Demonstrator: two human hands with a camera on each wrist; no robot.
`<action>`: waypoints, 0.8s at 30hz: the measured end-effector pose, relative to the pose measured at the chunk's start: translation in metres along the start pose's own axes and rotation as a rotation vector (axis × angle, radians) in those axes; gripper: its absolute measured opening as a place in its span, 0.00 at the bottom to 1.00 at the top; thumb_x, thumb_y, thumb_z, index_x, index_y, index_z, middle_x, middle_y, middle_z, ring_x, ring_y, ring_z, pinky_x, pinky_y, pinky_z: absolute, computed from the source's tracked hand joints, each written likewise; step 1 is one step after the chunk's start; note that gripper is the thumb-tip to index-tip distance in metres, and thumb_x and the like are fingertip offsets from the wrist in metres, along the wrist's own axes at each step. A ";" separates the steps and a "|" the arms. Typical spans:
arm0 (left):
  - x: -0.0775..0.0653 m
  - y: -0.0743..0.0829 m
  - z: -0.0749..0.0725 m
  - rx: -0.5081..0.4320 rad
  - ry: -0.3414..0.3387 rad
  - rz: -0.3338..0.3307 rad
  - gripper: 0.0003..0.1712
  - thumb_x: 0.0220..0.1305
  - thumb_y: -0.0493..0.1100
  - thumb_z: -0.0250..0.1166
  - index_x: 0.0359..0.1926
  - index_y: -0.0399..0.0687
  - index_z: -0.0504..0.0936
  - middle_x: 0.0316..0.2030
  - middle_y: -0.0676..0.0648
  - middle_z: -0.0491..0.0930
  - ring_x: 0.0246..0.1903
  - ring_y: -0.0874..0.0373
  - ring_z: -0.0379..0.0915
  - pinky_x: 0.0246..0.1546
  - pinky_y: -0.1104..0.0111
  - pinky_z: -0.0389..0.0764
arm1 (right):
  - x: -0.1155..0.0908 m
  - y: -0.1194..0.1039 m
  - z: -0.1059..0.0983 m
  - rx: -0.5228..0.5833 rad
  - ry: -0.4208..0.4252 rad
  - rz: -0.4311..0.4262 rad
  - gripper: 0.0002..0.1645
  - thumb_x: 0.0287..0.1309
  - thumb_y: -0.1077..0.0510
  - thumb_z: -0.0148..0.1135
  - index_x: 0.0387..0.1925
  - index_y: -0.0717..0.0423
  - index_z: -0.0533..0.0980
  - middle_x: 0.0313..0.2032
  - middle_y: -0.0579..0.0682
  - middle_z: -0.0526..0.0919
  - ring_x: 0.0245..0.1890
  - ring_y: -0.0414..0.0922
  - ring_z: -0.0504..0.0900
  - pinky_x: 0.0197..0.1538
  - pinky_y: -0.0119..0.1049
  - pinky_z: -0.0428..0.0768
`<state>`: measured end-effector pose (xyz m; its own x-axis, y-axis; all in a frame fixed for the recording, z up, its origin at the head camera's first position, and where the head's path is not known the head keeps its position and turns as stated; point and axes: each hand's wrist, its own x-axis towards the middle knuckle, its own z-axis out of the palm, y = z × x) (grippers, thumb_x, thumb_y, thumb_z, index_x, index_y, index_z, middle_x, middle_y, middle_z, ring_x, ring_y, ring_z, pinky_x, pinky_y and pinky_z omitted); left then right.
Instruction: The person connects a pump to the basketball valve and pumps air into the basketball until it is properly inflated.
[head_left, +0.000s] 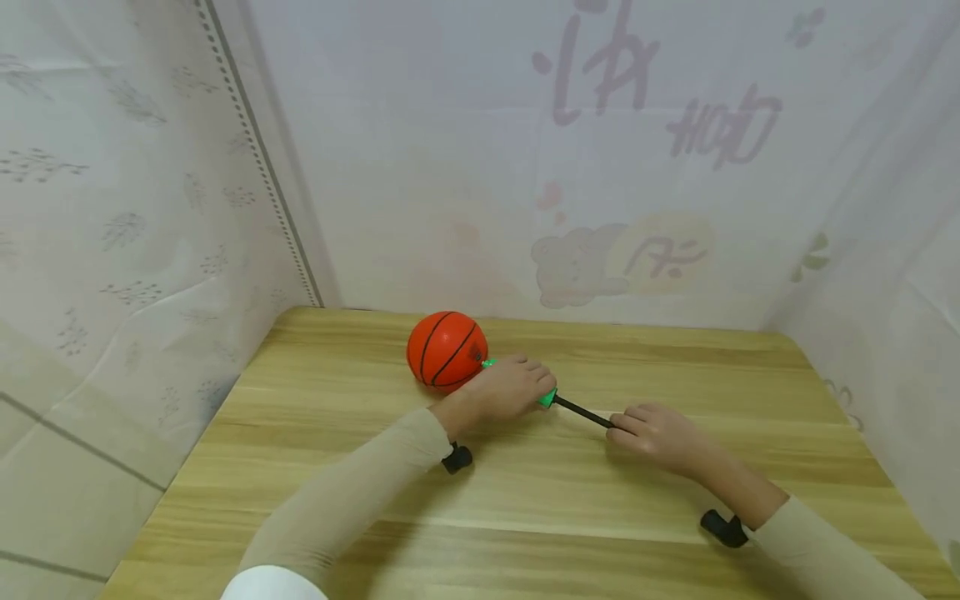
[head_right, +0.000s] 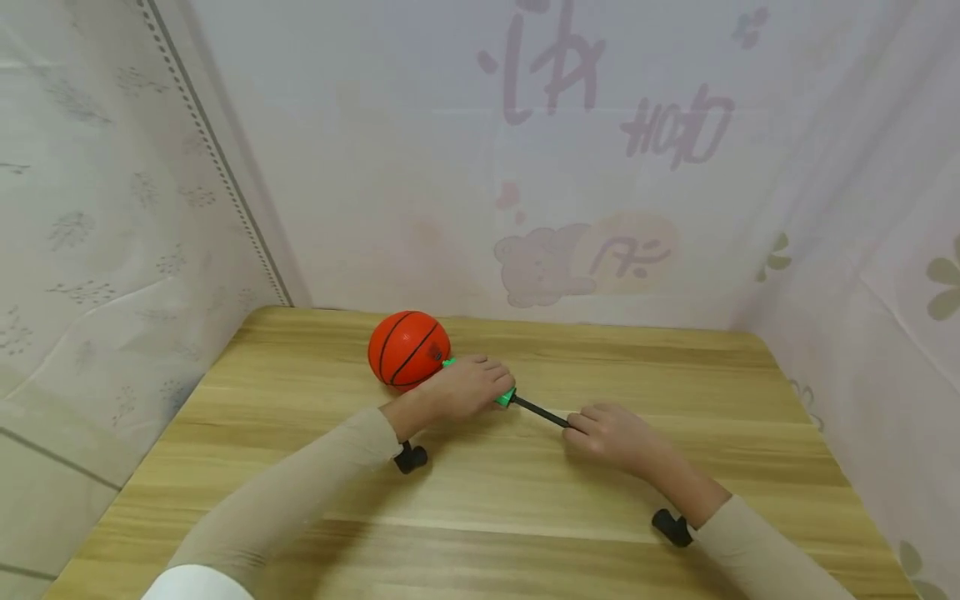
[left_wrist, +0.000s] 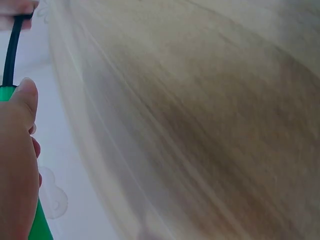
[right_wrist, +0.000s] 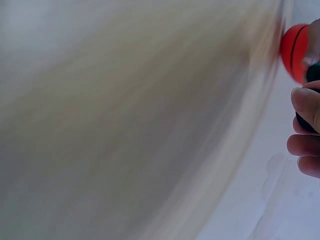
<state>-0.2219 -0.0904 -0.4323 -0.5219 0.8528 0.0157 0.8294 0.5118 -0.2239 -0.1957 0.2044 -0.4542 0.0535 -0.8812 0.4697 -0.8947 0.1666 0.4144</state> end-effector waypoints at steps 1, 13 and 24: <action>0.000 0.000 0.000 0.000 0.001 0.001 0.17 0.77 0.56 0.56 0.53 0.50 0.75 0.49 0.54 0.79 0.53 0.60 0.74 0.59 0.68 0.71 | -0.005 -0.001 -0.002 -0.007 -0.007 0.000 0.27 0.82 0.62 0.32 0.33 0.56 0.77 0.31 0.49 0.84 0.25 0.42 0.79 0.27 0.32 0.78; 0.002 0.004 0.000 0.050 0.012 -0.011 0.17 0.76 0.58 0.56 0.50 0.50 0.74 0.45 0.55 0.78 0.48 0.61 0.73 0.53 0.68 0.71 | 0.030 0.006 0.015 0.007 -0.045 0.012 0.30 0.82 0.62 0.29 0.33 0.57 0.79 0.31 0.49 0.84 0.25 0.41 0.77 0.29 0.29 0.77; -0.007 0.009 -0.001 0.084 0.030 0.012 0.15 0.77 0.56 0.57 0.51 0.51 0.75 0.46 0.56 0.78 0.48 0.62 0.73 0.52 0.71 0.71 | 0.041 0.000 0.021 -0.028 0.008 0.009 0.28 0.82 0.63 0.31 0.33 0.56 0.78 0.31 0.48 0.84 0.23 0.39 0.76 0.28 0.27 0.76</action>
<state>-0.2108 -0.0919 -0.4336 -0.5051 0.8621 0.0413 0.8151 0.4922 -0.3054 -0.2025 0.1590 -0.4513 0.0489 -0.8761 0.4797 -0.8826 0.1870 0.4314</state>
